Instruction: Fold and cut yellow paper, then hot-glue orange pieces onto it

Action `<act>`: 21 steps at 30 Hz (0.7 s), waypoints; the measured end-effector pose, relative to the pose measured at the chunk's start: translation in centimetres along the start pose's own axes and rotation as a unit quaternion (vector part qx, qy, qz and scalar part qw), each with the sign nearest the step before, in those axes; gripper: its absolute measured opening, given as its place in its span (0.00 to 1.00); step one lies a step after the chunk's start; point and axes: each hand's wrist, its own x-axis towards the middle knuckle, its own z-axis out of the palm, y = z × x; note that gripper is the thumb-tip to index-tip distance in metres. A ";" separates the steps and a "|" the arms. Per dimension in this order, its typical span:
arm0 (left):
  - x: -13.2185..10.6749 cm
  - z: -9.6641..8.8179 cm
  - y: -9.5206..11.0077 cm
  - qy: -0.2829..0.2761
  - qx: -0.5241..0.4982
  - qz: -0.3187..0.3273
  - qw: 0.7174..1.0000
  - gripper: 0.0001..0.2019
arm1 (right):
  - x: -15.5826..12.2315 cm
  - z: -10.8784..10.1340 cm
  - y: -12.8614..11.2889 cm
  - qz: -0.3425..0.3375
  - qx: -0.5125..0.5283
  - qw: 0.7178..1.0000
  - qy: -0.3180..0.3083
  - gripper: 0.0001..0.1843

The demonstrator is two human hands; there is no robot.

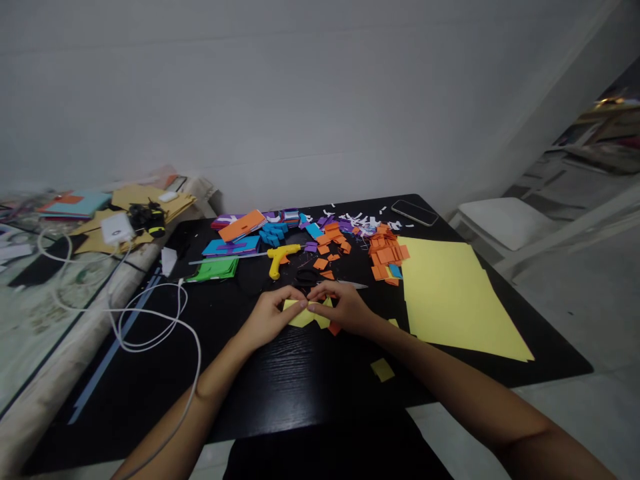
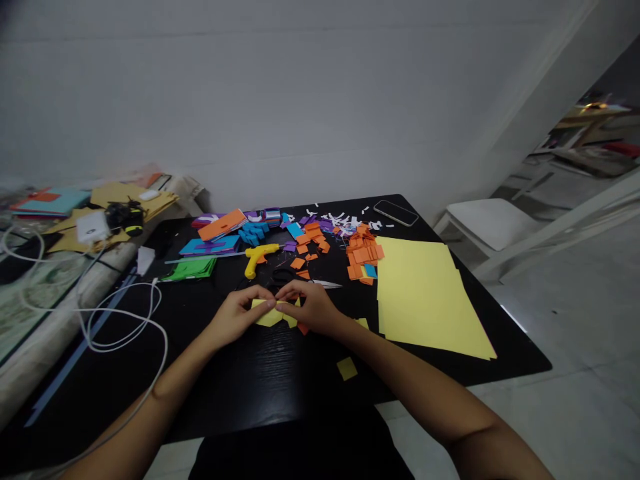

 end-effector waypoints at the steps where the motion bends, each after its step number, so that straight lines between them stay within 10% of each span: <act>1: 0.0 0.0 0.0 0.000 0.005 0.000 1.000 0.13 | 0.0 0.0 0.0 0.007 0.009 1.000 -0.003 0.10; 21: 0.2 -0.2 0.0 -0.003 -0.042 -0.049 0.998 0.18 | 0.1 -0.3 -0.4 0.046 0.063 0.996 -0.042 0.17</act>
